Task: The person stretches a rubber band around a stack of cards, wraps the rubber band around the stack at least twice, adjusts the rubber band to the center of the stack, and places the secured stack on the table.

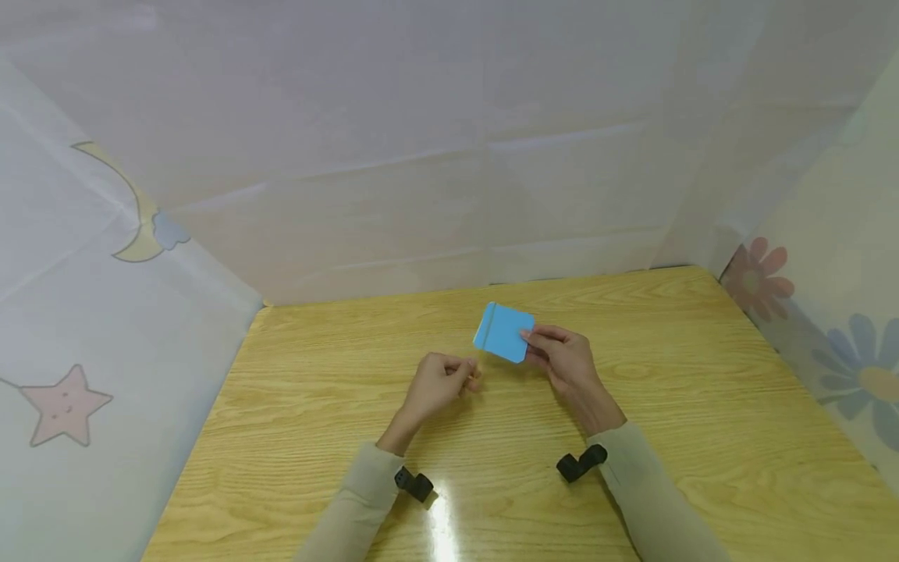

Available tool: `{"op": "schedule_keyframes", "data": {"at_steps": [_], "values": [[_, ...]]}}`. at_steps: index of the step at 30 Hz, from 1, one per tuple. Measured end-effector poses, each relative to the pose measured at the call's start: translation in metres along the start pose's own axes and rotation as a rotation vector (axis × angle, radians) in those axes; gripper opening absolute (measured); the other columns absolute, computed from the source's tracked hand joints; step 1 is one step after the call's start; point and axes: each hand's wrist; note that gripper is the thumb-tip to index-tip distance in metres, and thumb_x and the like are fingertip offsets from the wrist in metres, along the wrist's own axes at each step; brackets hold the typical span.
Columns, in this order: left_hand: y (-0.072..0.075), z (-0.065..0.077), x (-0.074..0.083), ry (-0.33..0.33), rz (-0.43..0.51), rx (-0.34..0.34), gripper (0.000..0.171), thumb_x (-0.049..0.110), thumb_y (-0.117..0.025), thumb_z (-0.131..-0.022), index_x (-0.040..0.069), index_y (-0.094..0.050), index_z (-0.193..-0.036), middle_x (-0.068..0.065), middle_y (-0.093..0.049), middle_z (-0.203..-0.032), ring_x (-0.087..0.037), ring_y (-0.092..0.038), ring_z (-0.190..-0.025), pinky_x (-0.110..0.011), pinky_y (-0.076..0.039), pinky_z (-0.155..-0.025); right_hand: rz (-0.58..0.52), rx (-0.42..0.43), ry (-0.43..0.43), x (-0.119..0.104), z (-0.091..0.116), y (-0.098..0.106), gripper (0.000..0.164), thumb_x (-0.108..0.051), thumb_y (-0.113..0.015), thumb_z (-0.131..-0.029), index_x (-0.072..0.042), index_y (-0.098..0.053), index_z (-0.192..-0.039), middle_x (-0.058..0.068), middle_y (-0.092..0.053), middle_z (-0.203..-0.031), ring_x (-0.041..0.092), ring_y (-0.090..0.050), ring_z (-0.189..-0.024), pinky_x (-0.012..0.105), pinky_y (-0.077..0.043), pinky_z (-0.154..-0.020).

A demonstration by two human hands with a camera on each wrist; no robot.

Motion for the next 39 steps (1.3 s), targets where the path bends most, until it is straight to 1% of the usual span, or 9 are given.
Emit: {"op": "schedule_keyframes", "data": {"at_steps": [7,12,16,19,23,28,32,34,39], "values": [[-0.009,0.000,-0.001,0.149,-0.005,0.024,0.025,0.018,-0.070,-0.101,-0.001,-0.084,-0.092,-0.011,-0.080,-0.074,-0.016,-0.073,-0.056,-0.021,-0.054,-0.049,-0.014,0.043,0.022,0.000,0.001,-0.002,0.005,-0.004,-0.078,-0.095,-0.009,-0.079,-0.097,0.001,-0.072,-0.093,0.013,-0.076,-0.077,0.027,-0.066,-0.077],[-0.019,0.001,0.004,0.155,-0.118,0.108,0.016,0.016,-0.078,-0.095,0.001,-0.084,-0.099,-0.014,-0.082,-0.084,-0.019,-0.074,-0.058,-0.018,-0.050,-0.046,-0.037,0.069,0.042,0.000,0.002,-0.006,0.006,-0.003,-0.078,-0.094,-0.005,-0.079,-0.099,0.001,-0.072,-0.092,0.013,-0.075,-0.074,0.027,-0.066,-0.076],[-0.030,0.004,0.012,0.073,-0.338,0.174,0.035,0.023,-0.084,-0.091,-0.004,-0.080,-0.113,-0.017,-0.082,-0.098,-0.008,-0.065,-0.054,-0.017,-0.046,-0.047,-0.055,0.101,0.048,0.000,0.002,-0.007,0.007,-0.003,-0.078,-0.094,-0.010,-0.079,-0.091,0.001,-0.073,-0.090,0.012,-0.074,-0.073,0.027,-0.066,-0.076],[-0.039,0.007,0.019,0.018,-0.584,0.221,0.049,0.033,-0.087,-0.087,-0.004,-0.078,-0.117,-0.008,-0.076,-0.076,-0.001,-0.043,-0.048,-0.018,-0.036,-0.043,-0.073,0.127,0.045,0.000,0.001,-0.008,0.007,-0.003,-0.079,-0.093,-0.009,-0.079,-0.091,0.001,-0.073,-0.089,0.012,-0.075,-0.074,0.027,-0.066,-0.076],[-0.048,0.010,0.025,-0.013,-0.876,0.253,0.068,0.048,-0.086,-0.086,-0.002,-0.071,-0.131,0.006,-0.042,-0.053,-0.004,-0.026,-0.046,-0.020,-0.025,-0.039,-0.083,0.153,0.038,0.002,0.001,-0.009,0.009,-0.002,-0.078,-0.093,-0.010,-0.079,-0.090,0.001,-0.074,-0.088,0.012,-0.076,-0.077,0.026,-0.066,-0.077],[-0.051,0.010,0.027,-0.053,-1.003,0.272,0.091,0.053,-0.086,-0.082,-0.005,-0.057,-0.146,0.011,-0.030,-0.053,-0.003,-0.021,-0.046,-0.017,-0.019,-0.038,-0.081,0.171,0.030,0.003,0.000,-0.011,0.008,-0.003,-0.079,-0.093,-0.010,-0.078,-0.091,0.000,-0.074,-0.089,0.011,-0.076,-0.078,0.026,-0.066,-0.079],[-0.050,0.009,0.028,-0.085,-1.009,0.260,0.100,0.053,-0.088,-0.079,-0.005,-0.051,-0.151,0.009,-0.044,-0.054,-0.003,-0.028,-0.045,-0.016,-0.023,-0.037,-0.057,0.206,0.021,0.003,0.000,-0.012,0.008,-0.003,-0.080,-0.092,-0.006,-0.076,-0.098,0.001,-0.073,-0.091,0.011,-0.076,-0.078,0.027,-0.066,-0.079],[-0.049,0.009,0.027,-0.088,-1.028,0.255,0.104,0.056,-0.088,-0.077,-0.003,-0.049,-0.153,0.006,-0.059,-0.061,-0.005,-0.045,-0.051,-0.018,-0.033,-0.039,-0.035,0.225,0.026,0.003,0.000,-0.014,0.013,-0.002,-0.080,-0.092,-0.002,-0.075,-0.104,0.001,-0.073,-0.089,0.011,-0.076,-0.077,0.028,-0.066,-0.080],[-0.042,0.006,0.023,-0.138,-1.098,0.275,0.109,0.061,-0.090,-0.072,0.001,-0.050,-0.154,-0.003,-0.079,-0.089,-0.024,-0.070,-0.104,-0.027,-0.060,-0.061,0.028,0.244,0.072,0.003,0.000,-0.019,0.023,0.000,-0.080,-0.091,0.007,-0.074,-0.112,-0.001,-0.073,-0.081,0.012,-0.076,-0.073,0.037,-0.067,-0.085]]}}
Point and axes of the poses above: each hand's wrist, its own z-axis away from the middle knuckle, its own y-axis out of the back of the hand, x = y × z
